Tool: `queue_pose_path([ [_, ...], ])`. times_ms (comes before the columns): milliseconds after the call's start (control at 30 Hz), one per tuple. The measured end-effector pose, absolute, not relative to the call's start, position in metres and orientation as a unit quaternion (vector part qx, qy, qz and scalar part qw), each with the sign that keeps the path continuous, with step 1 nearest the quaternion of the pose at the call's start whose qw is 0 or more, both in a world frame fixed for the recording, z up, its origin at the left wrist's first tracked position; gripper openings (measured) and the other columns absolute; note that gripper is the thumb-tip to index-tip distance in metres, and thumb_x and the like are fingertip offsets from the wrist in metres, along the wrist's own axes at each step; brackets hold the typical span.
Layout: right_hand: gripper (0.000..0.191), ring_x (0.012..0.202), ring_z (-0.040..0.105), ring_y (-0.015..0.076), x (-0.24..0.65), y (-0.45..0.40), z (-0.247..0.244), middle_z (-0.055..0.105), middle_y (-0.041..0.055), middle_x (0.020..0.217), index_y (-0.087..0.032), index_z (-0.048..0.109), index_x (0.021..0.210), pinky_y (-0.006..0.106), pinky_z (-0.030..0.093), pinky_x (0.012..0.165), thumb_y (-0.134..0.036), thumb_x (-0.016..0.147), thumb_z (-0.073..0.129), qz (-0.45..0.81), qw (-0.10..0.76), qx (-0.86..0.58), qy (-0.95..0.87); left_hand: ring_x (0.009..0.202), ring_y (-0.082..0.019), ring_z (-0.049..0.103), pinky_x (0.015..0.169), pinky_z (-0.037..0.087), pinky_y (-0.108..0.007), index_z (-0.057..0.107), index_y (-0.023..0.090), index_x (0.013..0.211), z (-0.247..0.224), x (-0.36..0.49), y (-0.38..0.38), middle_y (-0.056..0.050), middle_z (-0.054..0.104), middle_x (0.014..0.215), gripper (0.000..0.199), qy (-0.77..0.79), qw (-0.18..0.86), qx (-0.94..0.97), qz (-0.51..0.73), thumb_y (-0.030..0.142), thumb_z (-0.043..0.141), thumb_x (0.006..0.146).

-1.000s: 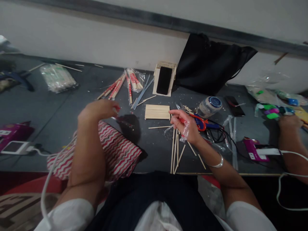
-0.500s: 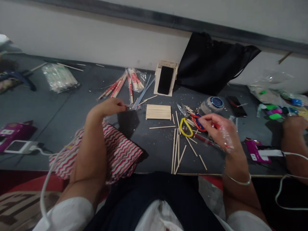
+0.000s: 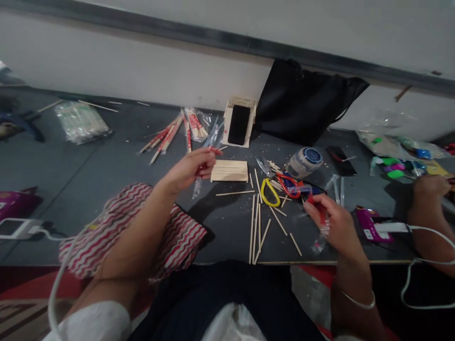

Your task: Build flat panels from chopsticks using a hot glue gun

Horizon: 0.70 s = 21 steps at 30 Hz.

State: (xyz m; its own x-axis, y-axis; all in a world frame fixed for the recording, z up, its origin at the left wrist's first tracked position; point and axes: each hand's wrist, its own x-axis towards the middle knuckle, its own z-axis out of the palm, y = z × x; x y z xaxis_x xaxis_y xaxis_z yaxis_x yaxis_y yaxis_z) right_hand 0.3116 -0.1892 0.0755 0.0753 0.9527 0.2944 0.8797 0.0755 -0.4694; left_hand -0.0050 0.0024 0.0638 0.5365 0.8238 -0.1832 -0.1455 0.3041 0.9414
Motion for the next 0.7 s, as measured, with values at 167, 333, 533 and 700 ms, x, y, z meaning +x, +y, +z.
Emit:
queue_pose_path([
  [167,0.008,0.101,0.066,0.0231,0.255,-0.165,0.073,0.070,0.0095,0.107,-0.024,0.060,0.093,0.039,0.053,0.087,-0.024,0.098,0.053,-0.056,0.316,-0.532,-0.783,0.048,-0.007,0.032,0.046,0.029,-0.022,0.072,0.014,0.091,0.058,0.017,-0.023,0.005,0.048,0.063,0.025,0.298,0.760,0.550,0.174,0.018,0.063,0.068],
  [333,0.021,0.117,0.062,0.0257,0.205,-0.141,0.045,0.070,0.0153,0.126,-0.019,0.066,0.099,0.041,0.049,0.095,-0.016,0.100,0.045,-0.191,0.214,-0.443,-0.849,0.062,-0.012,0.047,0.057,0.040,-0.025,0.068,0.018,0.081,0.050,0.028,-0.042,0.002,0.059,0.069,0.018,0.235,0.762,0.600,0.067,0.021,0.065,0.063],
  [533,0.032,0.078,0.071,0.0210,0.212,-0.143,0.038,0.078,0.0133,0.098,-0.015,0.064,0.125,0.030,0.052,0.066,-0.013,0.098,0.047,-0.130,0.135,-0.486,-0.853,0.055,-0.011,0.049,0.055,0.041,-0.025,0.069,0.014,0.086,0.048,0.024,-0.042,0.002,0.058,0.067,0.021,0.188,0.781,0.594,0.046,0.031,0.068,0.074],
  [700,0.029,0.076,0.073,0.0178,0.260,-0.183,0.062,0.079,0.0063,0.090,-0.020,0.066,0.114,0.024,0.053,0.067,-0.012,0.093,0.049,0.114,0.103,-0.577,-0.802,0.050,-0.008,0.052,0.051,0.040,-0.022,0.074,0.014,0.102,0.048,0.013,-0.024,0.002,0.063,0.071,0.030,0.217,0.763,0.605,0.066,0.032,0.074,0.079],
])
